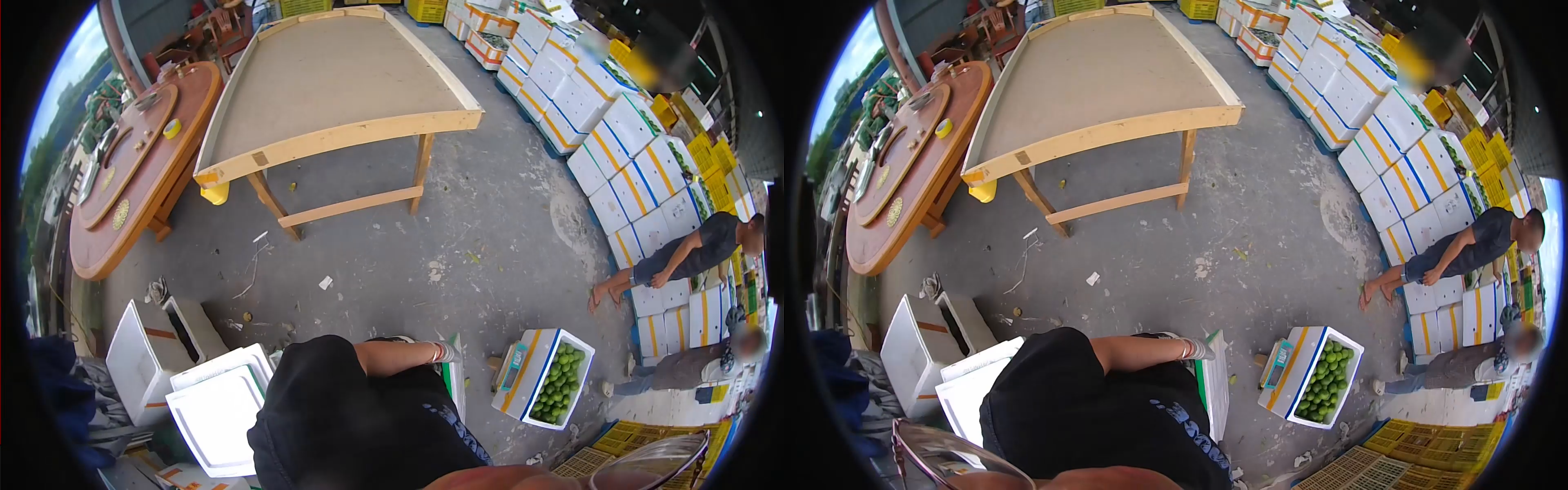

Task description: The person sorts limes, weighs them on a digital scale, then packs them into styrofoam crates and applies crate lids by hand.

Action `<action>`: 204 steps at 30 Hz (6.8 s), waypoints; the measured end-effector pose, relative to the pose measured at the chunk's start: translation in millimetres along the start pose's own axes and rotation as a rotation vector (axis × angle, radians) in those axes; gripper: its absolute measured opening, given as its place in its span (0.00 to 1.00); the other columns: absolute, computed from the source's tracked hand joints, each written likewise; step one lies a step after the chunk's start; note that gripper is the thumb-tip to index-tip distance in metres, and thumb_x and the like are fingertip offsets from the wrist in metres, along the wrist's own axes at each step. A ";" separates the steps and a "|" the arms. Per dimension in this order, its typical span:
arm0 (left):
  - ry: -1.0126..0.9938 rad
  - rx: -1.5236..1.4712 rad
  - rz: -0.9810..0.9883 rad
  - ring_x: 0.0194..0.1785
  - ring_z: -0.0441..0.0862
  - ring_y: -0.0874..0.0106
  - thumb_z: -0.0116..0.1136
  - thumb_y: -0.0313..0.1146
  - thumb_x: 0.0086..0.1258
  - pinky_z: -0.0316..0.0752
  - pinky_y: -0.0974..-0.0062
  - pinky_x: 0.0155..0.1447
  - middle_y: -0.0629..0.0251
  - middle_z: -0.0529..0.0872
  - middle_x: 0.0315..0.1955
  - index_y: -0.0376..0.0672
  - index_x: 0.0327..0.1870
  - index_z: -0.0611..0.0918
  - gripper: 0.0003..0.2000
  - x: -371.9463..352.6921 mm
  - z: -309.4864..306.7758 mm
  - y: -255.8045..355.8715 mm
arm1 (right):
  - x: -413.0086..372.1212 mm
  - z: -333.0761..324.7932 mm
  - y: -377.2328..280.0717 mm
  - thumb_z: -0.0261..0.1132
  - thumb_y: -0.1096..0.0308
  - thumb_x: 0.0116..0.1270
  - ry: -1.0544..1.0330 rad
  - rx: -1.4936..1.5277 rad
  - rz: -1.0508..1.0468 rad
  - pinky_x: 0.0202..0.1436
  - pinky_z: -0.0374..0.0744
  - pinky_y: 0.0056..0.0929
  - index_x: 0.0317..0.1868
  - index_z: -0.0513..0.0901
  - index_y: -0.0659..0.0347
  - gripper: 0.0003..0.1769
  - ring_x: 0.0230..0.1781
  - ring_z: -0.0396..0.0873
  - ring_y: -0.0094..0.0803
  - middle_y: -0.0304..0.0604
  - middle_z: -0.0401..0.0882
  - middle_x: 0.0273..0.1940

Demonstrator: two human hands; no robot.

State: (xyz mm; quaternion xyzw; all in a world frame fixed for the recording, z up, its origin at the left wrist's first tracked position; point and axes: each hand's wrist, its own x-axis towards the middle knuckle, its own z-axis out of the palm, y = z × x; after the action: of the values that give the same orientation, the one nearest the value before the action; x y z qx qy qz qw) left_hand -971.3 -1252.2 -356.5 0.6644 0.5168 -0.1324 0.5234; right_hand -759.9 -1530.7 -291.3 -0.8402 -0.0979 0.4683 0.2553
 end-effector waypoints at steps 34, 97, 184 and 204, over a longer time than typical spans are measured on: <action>-0.642 0.412 -0.017 0.30 0.78 0.64 0.53 0.52 0.56 0.74 0.68 0.27 0.56 0.79 0.39 0.40 0.50 0.73 0.27 -52.5 61.7 111.3 | -104.7 187.1 292.2 0.51 0.49 0.57 0.353 0.841 0.697 0.46 0.72 0.31 0.46 0.75 0.71 0.31 0.42 0.76 0.39 0.53 0.77 0.43; -0.659 1.474 0.325 0.59 0.64 0.62 0.34 0.46 0.69 0.60 0.69 0.62 0.58 0.67 0.58 0.41 0.58 0.66 0.23 158.4 494.9 -233.3 | 66.8 117.6 900.3 0.41 0.53 0.66 0.899 2.111 0.546 0.65 0.58 0.36 0.64 0.56 0.58 0.29 0.62 0.59 0.39 0.43 0.58 0.63; -1.142 -0.088 0.354 0.53 0.71 0.65 0.61 0.27 0.48 0.67 0.71 0.57 0.56 0.72 0.50 0.34 0.61 0.61 0.35 226.5 521.6 -49.3 | 39.2 338.1 607.3 0.50 0.39 0.58 1.723 2.081 -0.493 0.63 0.57 0.42 0.62 0.60 0.58 0.39 0.62 0.57 0.39 0.42 0.61 0.60; -1.541 0.078 0.372 0.62 0.61 0.70 0.66 0.33 0.49 0.57 0.70 0.64 0.61 0.64 0.59 0.42 0.66 0.52 0.44 239.2 472.4 -35.7 | 163.5 125.6 523.5 0.45 0.44 0.60 1.286 1.832 -0.235 0.64 0.55 0.48 0.62 0.60 0.59 0.35 0.62 0.55 0.45 0.48 0.57 0.62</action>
State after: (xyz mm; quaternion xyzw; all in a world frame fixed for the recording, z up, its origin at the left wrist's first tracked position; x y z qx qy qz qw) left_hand -725.2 -1517.3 -744.9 0.4791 -0.1153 -0.4835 0.7234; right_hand -815.4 -1867.6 -738.5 -0.4068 0.3544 -0.1836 0.8217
